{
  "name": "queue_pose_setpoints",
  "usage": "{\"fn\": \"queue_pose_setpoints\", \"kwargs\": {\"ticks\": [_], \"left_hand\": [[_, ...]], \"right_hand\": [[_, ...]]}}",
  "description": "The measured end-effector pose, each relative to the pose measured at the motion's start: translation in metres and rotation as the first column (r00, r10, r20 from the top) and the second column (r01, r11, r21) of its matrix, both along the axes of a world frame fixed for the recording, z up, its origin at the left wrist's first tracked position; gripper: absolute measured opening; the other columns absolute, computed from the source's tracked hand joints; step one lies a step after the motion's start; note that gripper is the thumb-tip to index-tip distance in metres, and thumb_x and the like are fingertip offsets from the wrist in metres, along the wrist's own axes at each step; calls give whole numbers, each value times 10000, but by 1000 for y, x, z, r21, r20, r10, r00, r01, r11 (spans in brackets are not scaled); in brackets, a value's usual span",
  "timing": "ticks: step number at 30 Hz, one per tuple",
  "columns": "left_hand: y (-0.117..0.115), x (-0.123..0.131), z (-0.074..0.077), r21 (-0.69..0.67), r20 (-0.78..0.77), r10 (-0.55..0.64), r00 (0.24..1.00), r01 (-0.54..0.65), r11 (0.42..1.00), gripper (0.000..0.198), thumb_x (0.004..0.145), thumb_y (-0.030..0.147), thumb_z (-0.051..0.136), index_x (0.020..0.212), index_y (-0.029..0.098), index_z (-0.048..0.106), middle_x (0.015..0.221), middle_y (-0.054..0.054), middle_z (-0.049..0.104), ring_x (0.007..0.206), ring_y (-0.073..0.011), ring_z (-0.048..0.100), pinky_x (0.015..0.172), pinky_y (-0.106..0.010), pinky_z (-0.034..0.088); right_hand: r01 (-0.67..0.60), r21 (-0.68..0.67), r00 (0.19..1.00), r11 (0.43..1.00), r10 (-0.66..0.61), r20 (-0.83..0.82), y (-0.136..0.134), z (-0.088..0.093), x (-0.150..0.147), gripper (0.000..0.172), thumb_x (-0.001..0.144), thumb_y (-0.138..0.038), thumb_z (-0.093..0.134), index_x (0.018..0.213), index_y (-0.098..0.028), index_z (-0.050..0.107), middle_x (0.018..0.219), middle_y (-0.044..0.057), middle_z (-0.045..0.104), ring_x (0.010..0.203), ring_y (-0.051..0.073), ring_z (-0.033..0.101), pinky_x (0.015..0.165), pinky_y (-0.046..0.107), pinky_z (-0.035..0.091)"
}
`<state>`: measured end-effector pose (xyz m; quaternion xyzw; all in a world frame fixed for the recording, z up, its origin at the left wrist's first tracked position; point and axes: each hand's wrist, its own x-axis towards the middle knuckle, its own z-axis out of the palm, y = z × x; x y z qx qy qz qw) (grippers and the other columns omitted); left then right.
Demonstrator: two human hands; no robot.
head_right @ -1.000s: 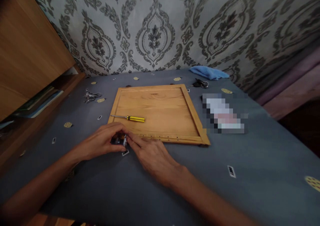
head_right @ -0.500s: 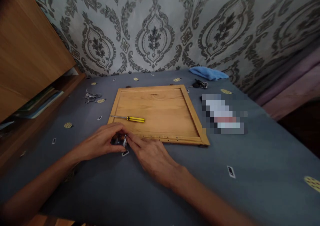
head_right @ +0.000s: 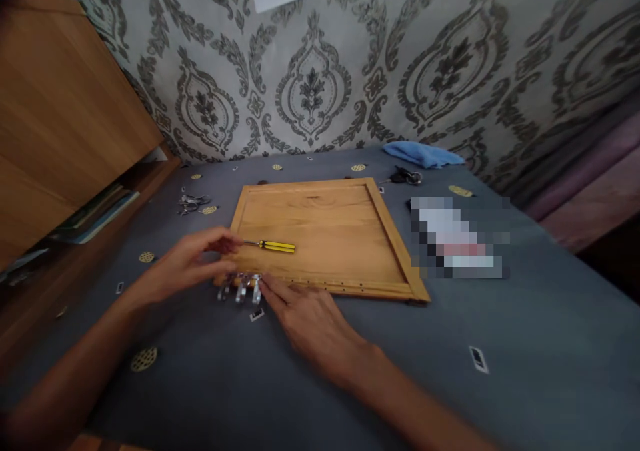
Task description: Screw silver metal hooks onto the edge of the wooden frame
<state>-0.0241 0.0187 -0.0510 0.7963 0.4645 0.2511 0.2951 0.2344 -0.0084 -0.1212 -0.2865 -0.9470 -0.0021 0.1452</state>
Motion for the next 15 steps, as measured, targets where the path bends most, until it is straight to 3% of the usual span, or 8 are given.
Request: {"fn": "queue_pose_setpoints", "kwargs": {"ticks": [3,6,9,15], "left_hand": [[14,-21,1,113,48,182,982,-187,976,188,943,348,592,1018,182,643,975,-60,710,875,-189,675,755,-298,543],[23,-29,-5,182,-5,232,973,-228,957,179,948,334,552,958,174,632,904,-57,698,812,-188,664,675,-282,526],[28,-16,-9,206,-100,191,977,-167,964,135,953,267,541,985,182,641,970,-58,713,851,-193,675,723,-298,535],[42,30,-8,197,-340,-9,940,81,977,168,943,175,598,1102,183,653,1163,-88,681,1118,-245,630,1008,-396,499]], "right_hand": [[1,-7,1000,1000,-1,-3,0,-1,1,684,829,46,506,1476,-172,539,1435,126,635,911,228,769,711,359,645],[4,-5,1000,1000,-4,-13,1,-1,1,681,830,52,490,1475,-162,538,1419,132,646,939,237,772,740,379,652],[2,-16,1000,1000,-3,-21,0,0,0,700,835,50,493,1494,-185,521,1433,126,636,950,235,771,737,370,650],[22,-2,1000,1000,-22,9,0,2,-1,591,852,11,587,1409,-187,599,1412,121,654,889,222,770,677,321,632]]}}
